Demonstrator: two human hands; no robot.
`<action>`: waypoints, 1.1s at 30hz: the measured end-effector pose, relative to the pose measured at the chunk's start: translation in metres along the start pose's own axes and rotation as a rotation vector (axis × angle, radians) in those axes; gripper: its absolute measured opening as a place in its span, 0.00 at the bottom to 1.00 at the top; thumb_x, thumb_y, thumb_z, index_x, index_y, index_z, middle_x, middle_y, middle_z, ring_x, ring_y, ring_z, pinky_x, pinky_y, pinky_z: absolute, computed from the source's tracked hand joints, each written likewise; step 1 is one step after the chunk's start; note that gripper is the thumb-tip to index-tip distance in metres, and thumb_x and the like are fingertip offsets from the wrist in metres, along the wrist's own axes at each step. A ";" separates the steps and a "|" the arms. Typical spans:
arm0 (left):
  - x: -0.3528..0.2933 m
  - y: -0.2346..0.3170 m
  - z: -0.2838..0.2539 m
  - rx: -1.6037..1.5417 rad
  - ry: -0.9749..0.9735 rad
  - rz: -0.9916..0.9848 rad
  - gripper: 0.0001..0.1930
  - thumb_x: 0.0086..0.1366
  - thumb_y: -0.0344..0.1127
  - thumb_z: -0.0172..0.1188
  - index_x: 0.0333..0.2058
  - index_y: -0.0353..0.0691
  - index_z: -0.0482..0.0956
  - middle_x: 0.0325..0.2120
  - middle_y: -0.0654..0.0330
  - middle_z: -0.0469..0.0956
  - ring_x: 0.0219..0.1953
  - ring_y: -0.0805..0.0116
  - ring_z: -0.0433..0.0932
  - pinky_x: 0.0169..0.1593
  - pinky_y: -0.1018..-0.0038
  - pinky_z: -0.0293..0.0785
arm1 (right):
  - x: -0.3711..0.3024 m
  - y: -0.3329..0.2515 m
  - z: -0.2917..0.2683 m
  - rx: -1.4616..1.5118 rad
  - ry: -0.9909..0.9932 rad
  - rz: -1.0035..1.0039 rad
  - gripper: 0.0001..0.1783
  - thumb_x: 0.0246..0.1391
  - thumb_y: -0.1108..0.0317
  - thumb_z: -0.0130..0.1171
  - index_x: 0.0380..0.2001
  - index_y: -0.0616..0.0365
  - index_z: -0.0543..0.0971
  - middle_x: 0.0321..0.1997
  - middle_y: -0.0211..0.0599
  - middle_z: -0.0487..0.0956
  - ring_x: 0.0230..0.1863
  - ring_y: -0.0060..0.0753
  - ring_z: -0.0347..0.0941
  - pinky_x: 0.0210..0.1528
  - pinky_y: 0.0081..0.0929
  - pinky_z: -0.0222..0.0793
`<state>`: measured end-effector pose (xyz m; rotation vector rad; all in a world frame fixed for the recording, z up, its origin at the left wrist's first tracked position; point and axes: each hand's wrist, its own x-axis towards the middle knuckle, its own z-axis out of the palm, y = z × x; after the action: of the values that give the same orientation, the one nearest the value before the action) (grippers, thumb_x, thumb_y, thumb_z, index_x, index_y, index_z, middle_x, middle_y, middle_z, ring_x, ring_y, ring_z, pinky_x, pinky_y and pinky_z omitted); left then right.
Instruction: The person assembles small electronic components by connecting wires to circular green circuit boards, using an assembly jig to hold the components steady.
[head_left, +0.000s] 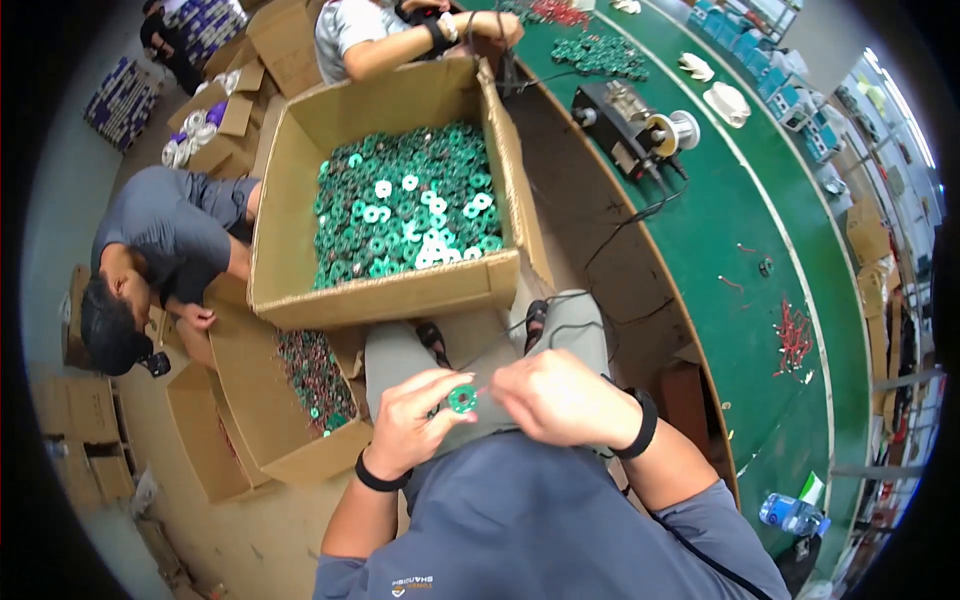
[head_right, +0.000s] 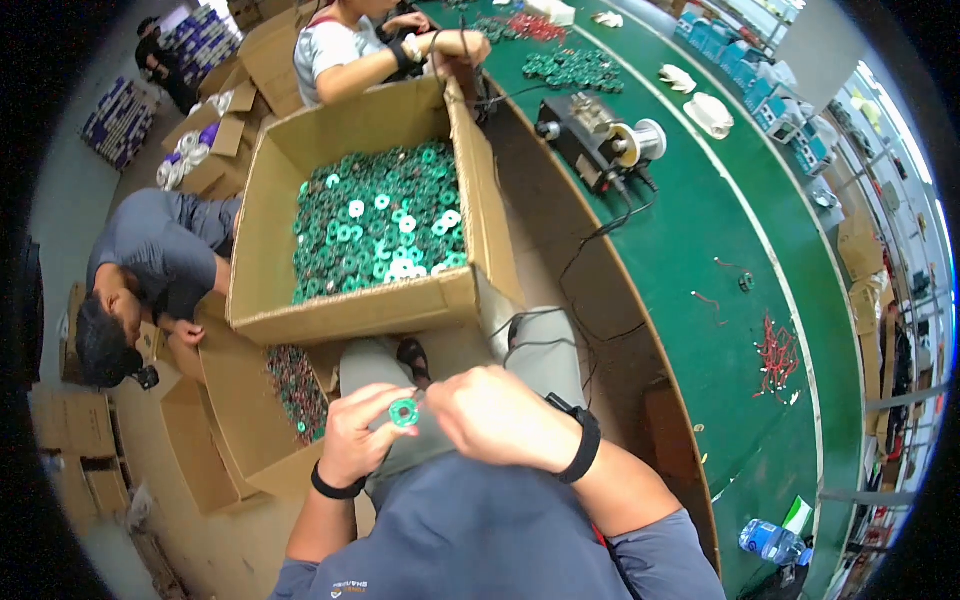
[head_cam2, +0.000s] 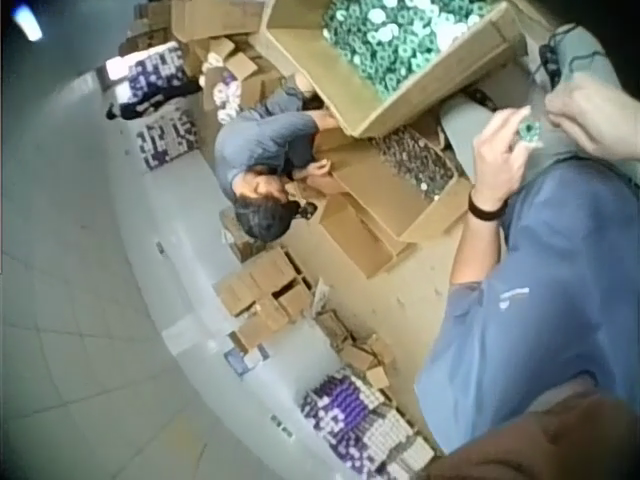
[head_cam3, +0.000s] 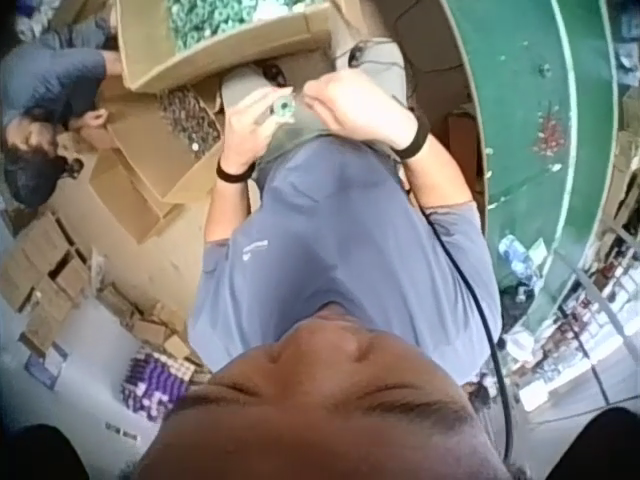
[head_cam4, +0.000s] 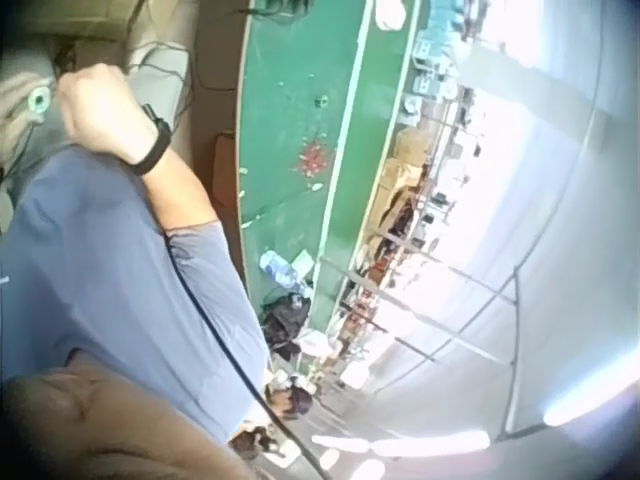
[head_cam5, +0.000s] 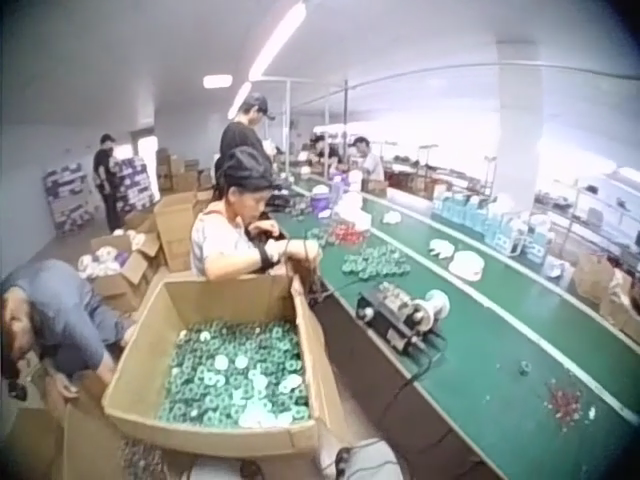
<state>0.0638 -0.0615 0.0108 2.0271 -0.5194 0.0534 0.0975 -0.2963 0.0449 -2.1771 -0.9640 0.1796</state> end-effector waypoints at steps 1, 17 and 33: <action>-0.001 -0.001 0.002 -0.003 0.000 -0.017 0.20 0.52 0.28 0.75 0.46 0.34 0.85 0.38 0.51 0.85 0.38 0.55 0.85 0.43 0.67 0.81 | -0.003 -0.007 0.004 0.013 -0.012 0.003 0.03 0.53 0.73 0.59 0.28 0.60 0.76 0.23 0.47 0.77 0.27 0.56 0.78 0.31 0.47 0.74; -0.005 -0.004 0.005 -0.039 0.009 0.002 0.21 0.53 0.26 0.74 0.47 0.34 0.85 0.38 0.52 0.85 0.36 0.57 0.85 0.42 0.68 0.81 | -0.010 -0.009 0.006 -0.014 -0.199 0.017 0.03 0.52 0.74 0.59 0.28 0.60 0.76 0.23 0.46 0.77 0.29 0.55 0.79 0.30 0.45 0.74; -0.013 -0.018 0.014 -0.656 -0.004 -0.426 0.29 0.60 0.15 0.66 0.61 0.29 0.74 0.51 0.54 0.81 0.54 0.65 0.81 0.59 0.70 0.77 | -0.043 0.014 -0.008 0.127 0.117 0.162 0.05 0.61 0.74 0.55 0.35 0.62 0.79 0.31 0.47 0.81 0.34 0.55 0.80 0.38 0.43 0.76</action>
<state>0.0566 -0.0618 -0.0146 1.4502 -0.0718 -0.3378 0.0784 -0.3367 0.0346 -2.1231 -0.6935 0.1831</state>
